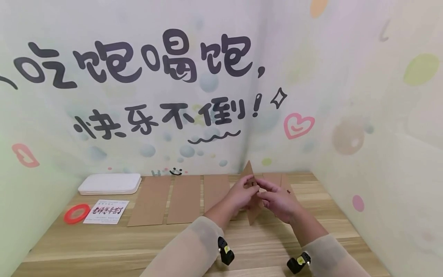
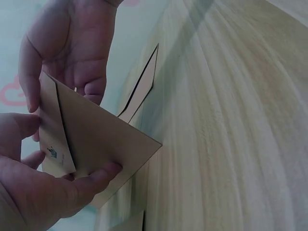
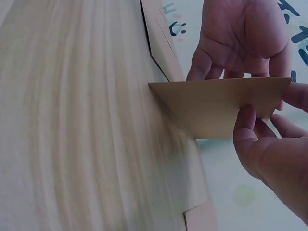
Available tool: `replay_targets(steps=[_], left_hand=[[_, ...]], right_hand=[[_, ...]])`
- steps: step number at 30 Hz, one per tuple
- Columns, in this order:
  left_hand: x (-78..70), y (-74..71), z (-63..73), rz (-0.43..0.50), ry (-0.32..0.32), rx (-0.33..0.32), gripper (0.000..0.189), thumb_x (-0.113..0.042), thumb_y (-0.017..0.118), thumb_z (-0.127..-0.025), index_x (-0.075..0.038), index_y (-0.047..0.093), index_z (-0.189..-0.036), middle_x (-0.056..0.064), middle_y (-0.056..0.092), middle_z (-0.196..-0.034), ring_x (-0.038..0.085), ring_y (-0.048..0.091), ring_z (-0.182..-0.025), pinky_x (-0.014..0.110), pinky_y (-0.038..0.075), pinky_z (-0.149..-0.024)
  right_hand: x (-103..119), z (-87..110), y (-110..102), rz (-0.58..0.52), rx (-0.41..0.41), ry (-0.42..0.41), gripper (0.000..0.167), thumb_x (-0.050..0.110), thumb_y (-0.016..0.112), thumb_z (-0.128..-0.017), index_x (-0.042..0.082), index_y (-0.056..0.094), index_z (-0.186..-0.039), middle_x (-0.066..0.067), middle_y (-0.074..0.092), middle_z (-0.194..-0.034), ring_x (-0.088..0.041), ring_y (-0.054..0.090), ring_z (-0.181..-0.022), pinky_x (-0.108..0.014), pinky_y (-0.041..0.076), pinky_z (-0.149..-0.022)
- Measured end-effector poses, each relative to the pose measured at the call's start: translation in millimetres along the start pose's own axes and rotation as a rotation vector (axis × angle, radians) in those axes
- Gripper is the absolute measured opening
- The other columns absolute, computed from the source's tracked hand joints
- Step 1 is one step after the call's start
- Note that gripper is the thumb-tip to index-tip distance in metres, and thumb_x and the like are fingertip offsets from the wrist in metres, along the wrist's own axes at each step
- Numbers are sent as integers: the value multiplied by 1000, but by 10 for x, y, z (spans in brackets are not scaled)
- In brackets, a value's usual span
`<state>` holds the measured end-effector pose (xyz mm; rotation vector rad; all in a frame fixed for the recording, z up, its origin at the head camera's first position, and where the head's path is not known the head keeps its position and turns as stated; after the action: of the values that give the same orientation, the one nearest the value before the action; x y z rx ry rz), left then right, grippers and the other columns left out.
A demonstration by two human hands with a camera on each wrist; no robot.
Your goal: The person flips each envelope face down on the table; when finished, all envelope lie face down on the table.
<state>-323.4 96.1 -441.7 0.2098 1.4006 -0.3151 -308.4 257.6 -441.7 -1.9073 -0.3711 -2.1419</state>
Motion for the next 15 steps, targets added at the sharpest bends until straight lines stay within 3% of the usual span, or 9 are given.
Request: replay_targets(steps=[5, 9, 12, 15], left_hand=[[-32, -12, 18, -5, 19, -42, 59, -33, 68, -103, -29, 49, -159, 7, 46, -168, 31, 62, -136, 52, 64, -95], [-80, -9, 40, -19, 48, -57, 60, -26, 65, -103, -23, 48, -161, 10, 53, -163, 27, 69, -125, 43, 66, -92], [-101, -21, 64, -46, 52, -80, 59, -24, 62, -103, -22, 48, -161, 11, 56, -161, 28, 67, -131, 40, 66, -92], [-105, -45, 71, -37, 56, -101, 56, -23, 61, -104, -21, 50, -159, 11, 58, -159, 30, 64, -136, 41, 66, -91]], right_hand=[[24, 6, 60, -29, 18, -6, 70, 6, 57, -105, 9, 29, -169, -10, 22, -179, -3, 58, -117, -20, 51, -88], [40, 5, 90, -30, 18, 3, 70, 5, 58, -104, 7, 30, -169, -11, 23, -179, -1, 60, -120, -23, 53, -95], [38, 4, 107, -16, 35, 18, 71, 8, 57, -106, 8, 26, -170, -15, 22, -178, -5, 61, -125, -28, 54, -102], [15, 4, 112, -4, 52, 54, 69, 17, 55, -109, 13, 25, -171, -17, 23, -177, -17, 56, -137, -35, 52, -112]])
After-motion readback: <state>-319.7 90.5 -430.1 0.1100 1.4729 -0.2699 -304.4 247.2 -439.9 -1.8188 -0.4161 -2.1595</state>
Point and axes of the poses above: each hand's wrist, its own z-axis away from the middle knuckle, its own y-axis out of the palm, x = y × z, the point moved 4 cm from there along -z, towards the middle knuckle
